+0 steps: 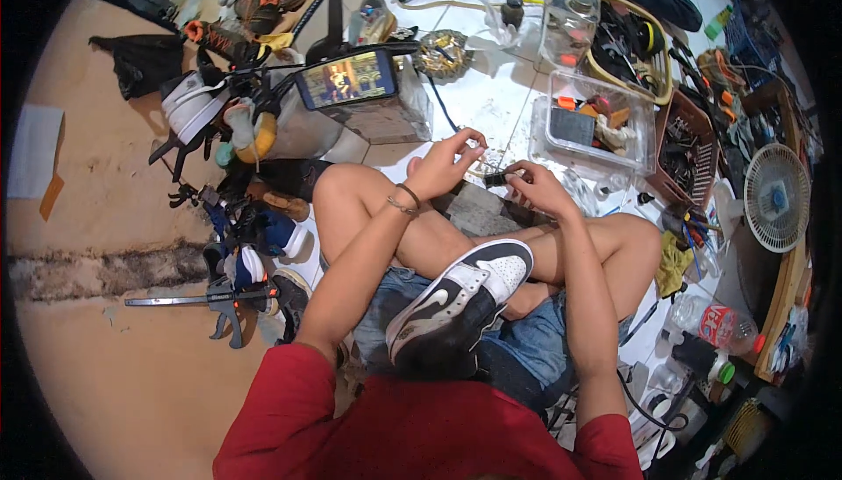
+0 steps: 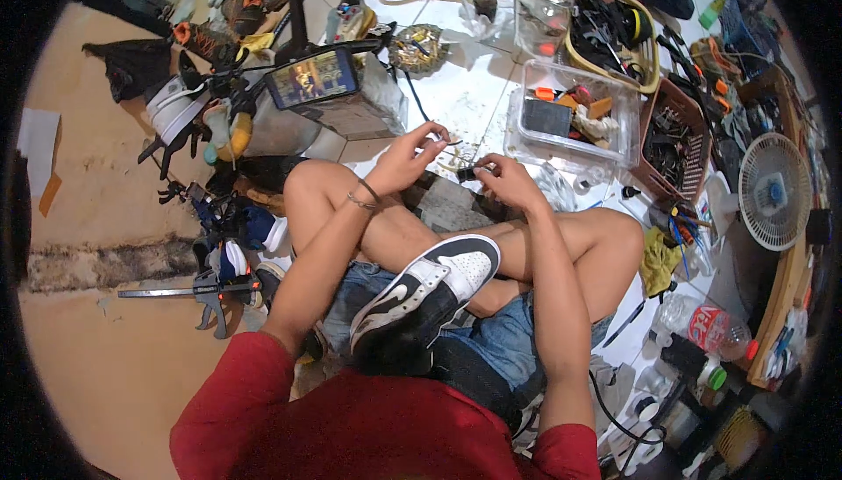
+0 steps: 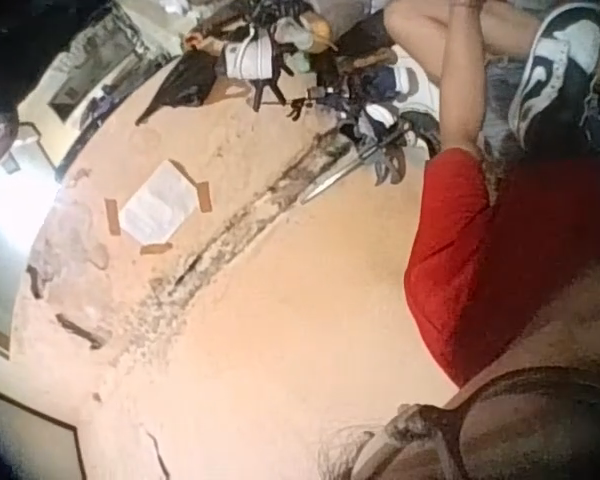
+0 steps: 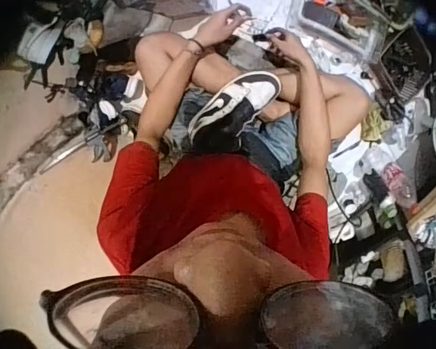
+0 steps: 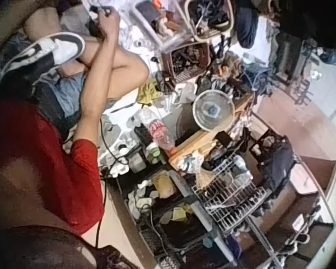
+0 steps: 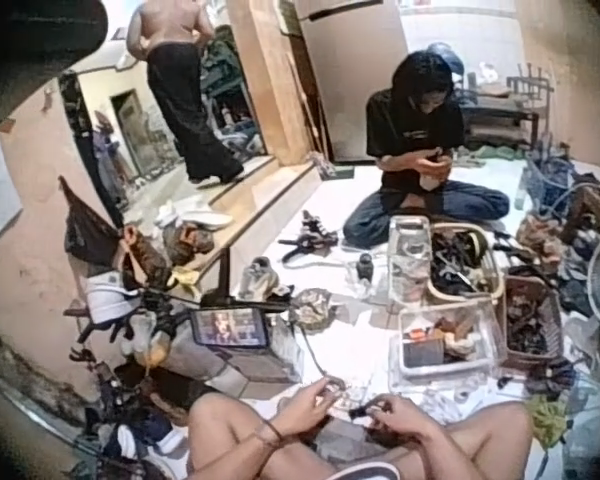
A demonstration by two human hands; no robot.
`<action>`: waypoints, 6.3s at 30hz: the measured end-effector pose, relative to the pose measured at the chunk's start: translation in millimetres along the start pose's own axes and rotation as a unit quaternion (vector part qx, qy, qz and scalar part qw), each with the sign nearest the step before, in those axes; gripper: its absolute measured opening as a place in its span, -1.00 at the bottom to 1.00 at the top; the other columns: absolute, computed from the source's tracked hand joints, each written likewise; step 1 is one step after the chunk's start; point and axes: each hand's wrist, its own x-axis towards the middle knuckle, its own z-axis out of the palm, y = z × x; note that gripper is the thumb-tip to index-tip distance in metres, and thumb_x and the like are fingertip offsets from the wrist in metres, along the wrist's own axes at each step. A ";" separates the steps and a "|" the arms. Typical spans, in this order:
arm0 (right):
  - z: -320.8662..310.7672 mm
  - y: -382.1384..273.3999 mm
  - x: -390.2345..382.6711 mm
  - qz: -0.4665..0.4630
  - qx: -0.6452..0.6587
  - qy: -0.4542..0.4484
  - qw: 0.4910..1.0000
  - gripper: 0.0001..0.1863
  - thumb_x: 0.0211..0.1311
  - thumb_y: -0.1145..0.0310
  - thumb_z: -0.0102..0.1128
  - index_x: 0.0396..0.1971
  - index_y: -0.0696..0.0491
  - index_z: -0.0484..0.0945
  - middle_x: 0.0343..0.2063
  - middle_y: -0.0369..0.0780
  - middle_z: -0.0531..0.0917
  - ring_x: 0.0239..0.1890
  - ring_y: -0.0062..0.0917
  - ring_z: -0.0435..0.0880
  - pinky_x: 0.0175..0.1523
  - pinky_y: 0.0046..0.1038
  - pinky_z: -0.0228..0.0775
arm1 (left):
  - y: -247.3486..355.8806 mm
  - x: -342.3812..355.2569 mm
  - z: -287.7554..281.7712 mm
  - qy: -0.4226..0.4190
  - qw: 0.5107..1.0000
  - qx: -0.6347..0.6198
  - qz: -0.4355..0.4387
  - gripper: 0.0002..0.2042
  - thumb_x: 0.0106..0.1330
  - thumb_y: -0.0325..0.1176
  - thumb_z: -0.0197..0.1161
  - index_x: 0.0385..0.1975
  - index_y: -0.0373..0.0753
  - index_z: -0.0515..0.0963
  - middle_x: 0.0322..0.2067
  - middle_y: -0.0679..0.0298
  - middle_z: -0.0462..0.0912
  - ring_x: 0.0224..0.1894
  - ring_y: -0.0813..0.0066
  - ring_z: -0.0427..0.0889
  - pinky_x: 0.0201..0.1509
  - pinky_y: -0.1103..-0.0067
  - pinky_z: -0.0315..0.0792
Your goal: Apply adhesive and repair the sole of a sneaker.
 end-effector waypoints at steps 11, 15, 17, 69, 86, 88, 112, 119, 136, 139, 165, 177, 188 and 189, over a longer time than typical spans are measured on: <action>-4.2 6.7 -2.0 0.017 -0.022 0.036 0.999 -0.68 0.26 0.22 0.17 -0.09 0.10 0.54 -0.53 -0.22 0.63 -0.62 -0.61 0.59 -0.59 -0.57 0.33 | -18.8 24.7 9.8 0.081 0.996 -0.004 -0.021 -0.64 0.32 -0.22 0.13 -0.58 -0.43 0.46 -0.78 0.29 0.29 -0.64 0.64 0.16 -0.58 0.53 0.16; -4.1 -3.4 2.6 -0.005 -0.007 0.056 0.998 -0.68 0.25 0.21 0.18 -0.12 0.11 0.56 -0.55 -0.25 0.62 -0.61 -0.62 0.58 -0.58 -0.57 0.33 | -22.9 28.2 11.8 0.058 0.997 0.019 -0.049 -0.65 0.21 -0.25 0.14 -0.68 -0.44 0.40 -0.81 0.30 0.22 -0.66 0.66 0.15 -0.59 0.52 0.15; -2.5 -7.0 4.7 -0.020 0.002 0.060 0.998 -0.68 0.26 0.21 0.18 -0.13 0.11 0.56 -0.56 -0.26 0.61 -0.61 -0.64 0.56 -0.57 -0.58 0.33 | -24.4 30.5 9.0 0.049 0.998 0.026 -0.044 -0.65 0.20 -0.24 0.13 -0.68 -0.42 0.42 -0.82 0.30 0.22 -0.66 0.67 0.18 -0.60 0.53 0.16; 6.9 -17.2 -17.6 -0.182 -0.169 0.143 0.958 -0.69 0.33 0.24 0.07 -0.39 0.21 0.56 -0.60 -0.15 0.58 -0.61 -0.48 0.56 -0.47 -0.43 0.38 | -38.3 16.1 46.1 -0.163 0.981 0.099 -0.035 -0.67 0.34 -0.22 0.05 -0.47 -0.34 0.63 -0.55 -0.02 0.61 -0.46 0.10 0.60 -0.30 0.34 0.43; 0.2 -23.8 -22.9 -0.080 0.193 0.042 0.977 -0.70 0.43 0.15 -0.06 -0.37 0.06 0.47 -0.56 -0.32 0.54 -0.55 -0.68 0.51 -0.48 -0.63 0.33 | -3.5 5.9 25.2 -0.081 0.995 0.044 0.039 -0.74 0.35 -0.22 0.15 -0.24 -0.33 0.48 -0.48 -0.06 0.56 -0.40 0.00 0.56 -0.29 0.31 0.39; 0.2 -27.9 -26.6 -0.062 0.246 0.062 0.965 -0.70 0.43 0.14 -0.06 -0.37 0.06 0.46 -0.54 -0.31 0.55 -0.54 -0.64 0.53 -0.46 -0.61 0.35 | 2.5 6.1 24.2 -0.091 0.995 0.043 0.028 -0.76 0.34 -0.24 0.15 -0.23 -0.32 0.48 -0.48 -0.05 0.56 -0.41 0.02 0.55 -0.30 0.33 0.38; -6.8 -12.4 -30.8 -0.124 0.408 -0.095 0.899 -0.48 0.37 -0.08 -0.06 -0.60 0.07 0.39 -0.63 -0.24 0.45 -0.50 -0.43 0.51 -0.32 -0.36 0.39 | 9.2 4.9 32.2 -0.132 0.977 -0.135 0.096 -0.76 0.42 -0.27 0.08 -0.18 -0.35 0.50 -0.45 0.19 0.62 -0.40 0.54 0.53 -0.27 0.55 0.43; -4.7 -14.6 -37.1 -0.129 0.399 -0.094 0.903 -0.48 0.32 -0.11 0.01 -0.56 0.08 0.38 -0.64 -0.23 0.46 -0.50 -0.42 0.52 -0.29 -0.33 0.40 | 15.8 -0.3 34.2 -0.158 0.972 -0.147 0.094 -0.77 0.44 -0.29 0.04 -0.18 -0.36 0.48 -0.43 0.18 0.64 -0.35 0.51 0.63 -0.22 0.55 0.47; -10.4 -8.5 -17.5 -0.139 0.074 0.103 0.982 -0.71 0.36 0.30 0.10 -0.55 0.12 0.45 -0.70 -0.35 0.49 -0.64 -0.72 0.44 -0.48 -0.63 0.28 | 5.5 0.1 34.0 -0.091 0.987 0.130 0.026 -0.72 0.35 -0.18 0.06 -0.32 -0.27 0.59 -0.43 -0.05 0.63 -0.33 -0.08 0.61 -0.21 0.21 0.47; 1.9 -24.7 -20.3 -0.153 -0.090 0.135 0.975 -0.72 0.33 0.32 0.12 -0.57 0.13 0.45 -0.72 -0.36 0.48 -0.64 -0.73 0.43 -0.49 -0.62 0.27 | -7.4 -8.1 38.5 -0.064 0.981 0.184 0.002 -0.72 0.34 -0.18 0.08 -0.30 -0.30 0.57 -0.50 -0.08 0.59 -0.37 -0.08 0.59 -0.28 0.19 0.43; -12.3 -28.1 -27.9 -0.128 0.342 0.025 0.931 -0.75 0.40 0.26 0.03 -0.46 0.09 0.44 -0.73 -0.29 0.43 -0.71 -0.61 0.40 -0.46 -0.50 0.30 | 1.5 12.0 40.3 -0.111 0.975 -0.178 0.074 -0.75 0.39 -0.25 0.07 -0.25 -0.32 0.55 -0.47 0.10 0.59 -0.39 0.53 0.50 -0.23 0.53 0.40; -7.7 -27.2 -29.8 -0.143 0.451 -0.068 0.878 -0.73 0.39 0.18 0.05 -0.42 0.06 0.48 -0.69 -0.31 0.50 -0.68 -0.61 0.42 -0.52 -0.54 0.26 | -7.1 18.0 31.3 -0.203 0.945 -0.254 -0.019 -0.75 0.35 -0.25 0.21 -0.22 -0.34 0.61 -0.48 0.43 0.58 -0.40 0.76 0.39 -0.33 0.69 0.33; 0.2 -19.5 -19.7 -0.133 0.199 0.087 0.967 -0.75 0.39 0.24 0.04 -0.42 0.09 0.48 -0.63 -0.22 0.54 -0.69 -0.55 0.45 -0.53 -0.52 0.29 | -14.8 11.1 21.7 -0.108 0.990 -0.087 -0.007 -0.74 0.23 -0.21 0.32 -0.27 -0.29 0.67 -0.56 0.25 0.65 -0.47 0.67 0.52 -0.37 0.59 0.43; 0.1 -18.7 -26.8 -0.162 0.367 -0.022 0.916 -0.72 0.40 0.19 0.02 -0.36 0.12 0.47 -0.65 -0.23 0.51 -0.72 -0.61 0.40 -0.54 -0.58 0.25 | -13.5 13.4 25.6 -0.158 0.955 -0.253 0.017 -0.73 0.22 -0.16 0.31 -0.32 -0.26 0.69 -0.62 0.36 0.60 -0.62 0.63 0.44 -0.51 0.60 0.35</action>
